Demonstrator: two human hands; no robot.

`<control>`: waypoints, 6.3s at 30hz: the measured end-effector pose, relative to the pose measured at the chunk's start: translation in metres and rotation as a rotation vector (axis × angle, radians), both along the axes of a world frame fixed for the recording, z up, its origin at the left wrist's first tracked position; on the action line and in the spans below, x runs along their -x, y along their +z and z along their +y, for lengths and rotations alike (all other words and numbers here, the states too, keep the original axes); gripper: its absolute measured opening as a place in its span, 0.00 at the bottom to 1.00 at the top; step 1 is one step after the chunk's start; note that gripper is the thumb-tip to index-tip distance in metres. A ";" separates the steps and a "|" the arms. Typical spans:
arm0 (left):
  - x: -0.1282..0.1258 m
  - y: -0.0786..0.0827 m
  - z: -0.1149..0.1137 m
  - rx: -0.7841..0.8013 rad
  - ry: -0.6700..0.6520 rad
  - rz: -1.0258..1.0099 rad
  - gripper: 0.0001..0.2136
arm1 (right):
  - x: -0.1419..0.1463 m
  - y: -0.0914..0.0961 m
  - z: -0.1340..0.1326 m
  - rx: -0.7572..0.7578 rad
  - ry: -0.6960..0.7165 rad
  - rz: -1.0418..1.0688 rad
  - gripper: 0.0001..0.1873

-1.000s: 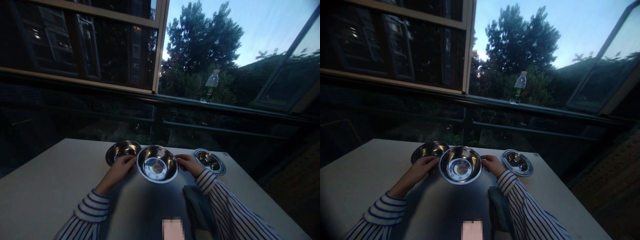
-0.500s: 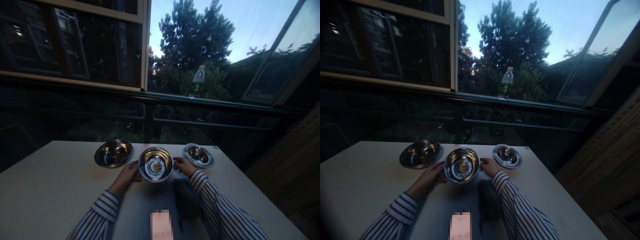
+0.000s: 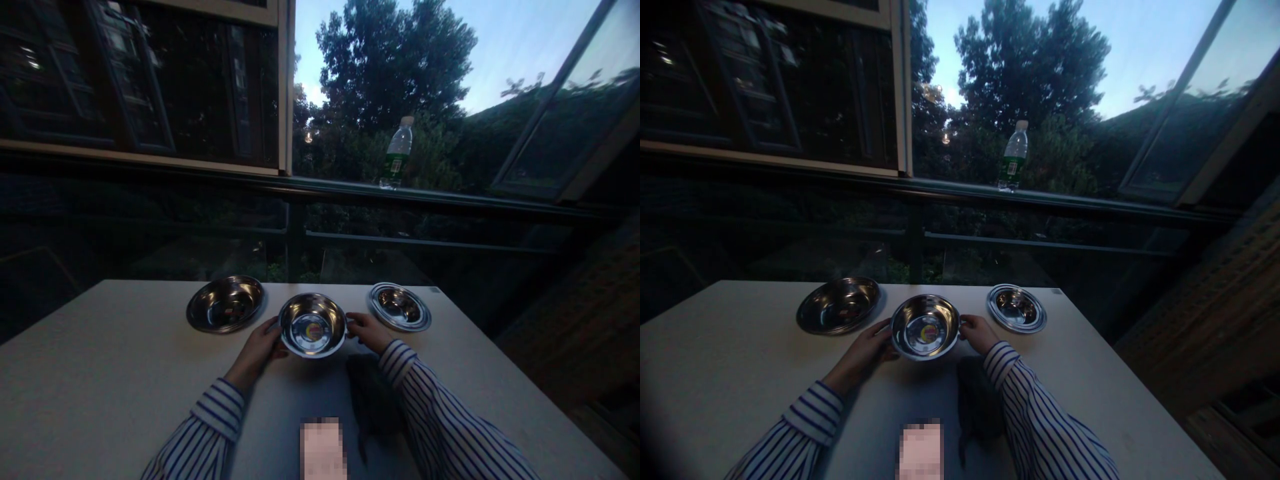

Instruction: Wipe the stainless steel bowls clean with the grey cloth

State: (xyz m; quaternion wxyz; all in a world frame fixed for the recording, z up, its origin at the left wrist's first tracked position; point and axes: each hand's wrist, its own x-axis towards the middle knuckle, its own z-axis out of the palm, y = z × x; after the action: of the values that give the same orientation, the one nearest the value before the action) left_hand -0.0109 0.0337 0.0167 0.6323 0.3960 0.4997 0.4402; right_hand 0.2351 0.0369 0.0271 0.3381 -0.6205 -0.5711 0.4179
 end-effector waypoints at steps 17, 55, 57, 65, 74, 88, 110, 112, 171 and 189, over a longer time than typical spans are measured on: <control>-0.003 0.002 -0.036 -0.267 0.246 0.336 0.12 | -0.065 -0.030 -0.054 -0.258 -0.121 -0.204 0.20; -0.077 0.052 -0.039 -0.926 -0.454 0.729 0.24 | -0.057 -0.009 -0.075 -0.506 -0.214 0.247 0.15; -0.077 0.050 -0.038 -0.858 -0.479 0.712 0.29 | -0.050 0.007 -0.073 -0.525 -0.205 0.282 0.15; -0.065 0.061 -0.025 -0.707 -0.452 0.555 0.19 | -0.027 0.066 -0.047 -0.675 -0.051 0.077 0.12; -0.065 0.075 -0.027 -0.461 -0.187 0.215 0.13 | -0.041 0.069 -0.045 -0.506 0.053 0.133 0.14; -0.067 0.073 -0.029 -0.391 -0.204 0.008 0.18 | -0.019 0.069 -0.052 -0.338 0.144 0.298 0.23; -0.074 0.067 -0.029 -0.269 -0.156 -0.017 0.11 | -0.015 0.072 -0.055 -0.431 -0.010 0.419 0.28; -0.074 0.065 -0.028 -0.265 -0.135 -0.053 0.12 | -0.014 0.070 -0.056 -0.411 0.063 0.485 0.31; -0.065 0.074 -0.028 -0.142 -0.209 -0.321 0.10 | 0.010 0.048 -0.063 -0.858 0.431 -0.370 0.30; -0.054 0.084 -0.030 -0.320 -0.305 -0.179 0.14 | 0.009 0.052 -0.062 -0.390 0.265 0.046 0.23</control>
State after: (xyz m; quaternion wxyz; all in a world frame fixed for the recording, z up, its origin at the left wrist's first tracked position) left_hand 0.0434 0.0040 0.1006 0.6624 0.5215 0.2999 0.4464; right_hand 0.2261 -0.0254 0.0788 0.4066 -0.4536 -0.7095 0.3543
